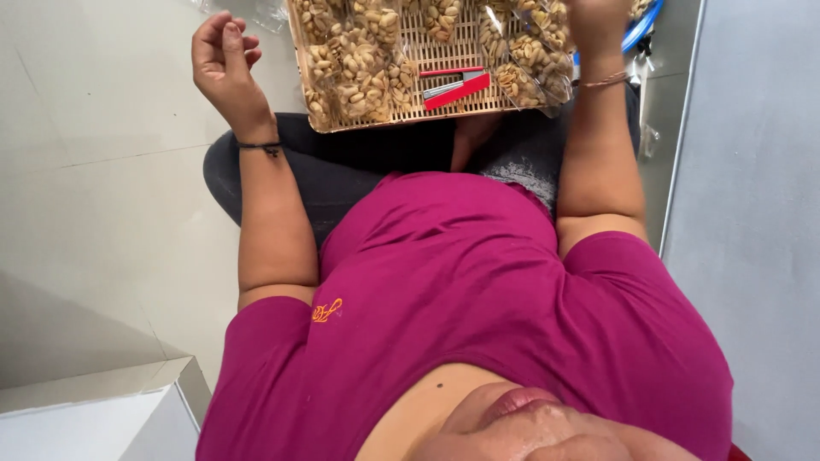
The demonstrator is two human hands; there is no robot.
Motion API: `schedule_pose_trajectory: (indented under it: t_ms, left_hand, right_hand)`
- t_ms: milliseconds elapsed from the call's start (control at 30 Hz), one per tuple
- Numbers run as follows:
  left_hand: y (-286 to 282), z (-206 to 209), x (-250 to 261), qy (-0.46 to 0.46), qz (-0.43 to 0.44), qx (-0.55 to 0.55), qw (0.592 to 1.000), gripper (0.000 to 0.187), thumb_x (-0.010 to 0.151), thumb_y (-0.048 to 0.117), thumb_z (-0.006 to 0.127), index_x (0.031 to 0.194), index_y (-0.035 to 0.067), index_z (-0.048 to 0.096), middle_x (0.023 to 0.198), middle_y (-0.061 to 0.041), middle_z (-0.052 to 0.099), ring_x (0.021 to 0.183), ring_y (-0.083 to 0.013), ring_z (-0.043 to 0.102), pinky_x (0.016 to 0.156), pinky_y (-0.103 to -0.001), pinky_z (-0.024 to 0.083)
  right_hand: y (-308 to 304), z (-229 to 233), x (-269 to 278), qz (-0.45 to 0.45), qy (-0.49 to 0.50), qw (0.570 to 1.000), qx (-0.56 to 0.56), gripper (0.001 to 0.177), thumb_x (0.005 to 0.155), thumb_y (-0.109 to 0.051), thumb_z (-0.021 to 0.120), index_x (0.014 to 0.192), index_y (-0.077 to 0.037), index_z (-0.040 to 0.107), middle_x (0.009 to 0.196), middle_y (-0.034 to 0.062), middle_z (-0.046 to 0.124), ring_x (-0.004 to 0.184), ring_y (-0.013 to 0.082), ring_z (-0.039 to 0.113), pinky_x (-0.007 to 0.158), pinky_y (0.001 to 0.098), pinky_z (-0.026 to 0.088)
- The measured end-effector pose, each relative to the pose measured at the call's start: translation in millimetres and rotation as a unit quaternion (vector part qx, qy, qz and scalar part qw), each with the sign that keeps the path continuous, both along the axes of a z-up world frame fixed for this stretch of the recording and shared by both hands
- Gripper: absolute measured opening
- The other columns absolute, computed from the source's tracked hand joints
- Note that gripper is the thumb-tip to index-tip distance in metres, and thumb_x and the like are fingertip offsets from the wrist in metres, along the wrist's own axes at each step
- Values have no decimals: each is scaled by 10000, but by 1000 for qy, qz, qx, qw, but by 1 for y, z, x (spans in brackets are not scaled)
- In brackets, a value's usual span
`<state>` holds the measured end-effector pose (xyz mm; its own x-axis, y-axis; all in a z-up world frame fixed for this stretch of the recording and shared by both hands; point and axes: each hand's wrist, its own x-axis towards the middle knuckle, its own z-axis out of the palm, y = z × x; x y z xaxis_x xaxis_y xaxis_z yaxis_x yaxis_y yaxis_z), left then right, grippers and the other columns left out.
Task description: Packaging small dried food items into plastic bags and sealing them with a lighter.
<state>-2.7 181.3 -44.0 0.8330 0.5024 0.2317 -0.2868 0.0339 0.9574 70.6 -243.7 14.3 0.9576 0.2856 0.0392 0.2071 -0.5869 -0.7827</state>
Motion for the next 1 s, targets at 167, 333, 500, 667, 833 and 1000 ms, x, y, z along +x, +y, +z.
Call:
schedule_pose_trajectory:
  t_ms: [167,333,500,667,833,1000]
  left_hand:
    - [-1,-2,1,-6,1,-1,1000,133,1031,119,660,1139,56,702,980,-97,754,817,-178,708,727,-294,584]
    - [-3,1,-1,22,1,1,1000,152,1020,144,663,1133,50,702,975,-87,762,811,-159,701,730,-289,587]
    - [-3,-1,-2,27,-13,8,1000,137,1022,135,660,1129,60,704,972,-83,758,798,-155,694,712,-283,584]
    - [-4,0,-1,29,-17,6,999,131,1022,125,657,1129,65,704,973,-82,761,802,-156,701,712,-284,585]
    - [-2,-2,-1,42,-14,4,999,134,1016,128,663,1128,67,705,971,-78,769,802,-150,706,715,-278,595]
    - [-1,-5,-2,37,-11,12,999,136,1019,123,654,1129,61,704,972,-82,765,799,-151,702,713,-278,588]
  right_hand:
    - [22,-13,-8,-8,1,1000,-27,214,1113,-153,665,1015,-2,779,762,37,743,661,94,733,448,205,471]
    - [28,-63,11,-48,-236,931,-273,387,1069,-403,730,810,-126,805,551,-3,663,351,174,525,332,311,419]
    - [44,-63,9,-45,-217,920,-324,212,984,-373,768,941,-180,844,655,10,732,440,206,619,402,343,495]
    - [49,-77,15,-68,-208,910,-353,242,982,-388,766,905,-169,835,653,25,737,444,207,640,424,343,524]
    - [51,-76,15,-65,-170,935,-304,107,948,-300,780,931,-213,840,670,-6,739,475,165,637,429,323,529]
    - [50,-71,12,-42,-180,945,-270,83,939,-261,781,890,-220,835,642,-40,716,438,126,590,399,288,491]
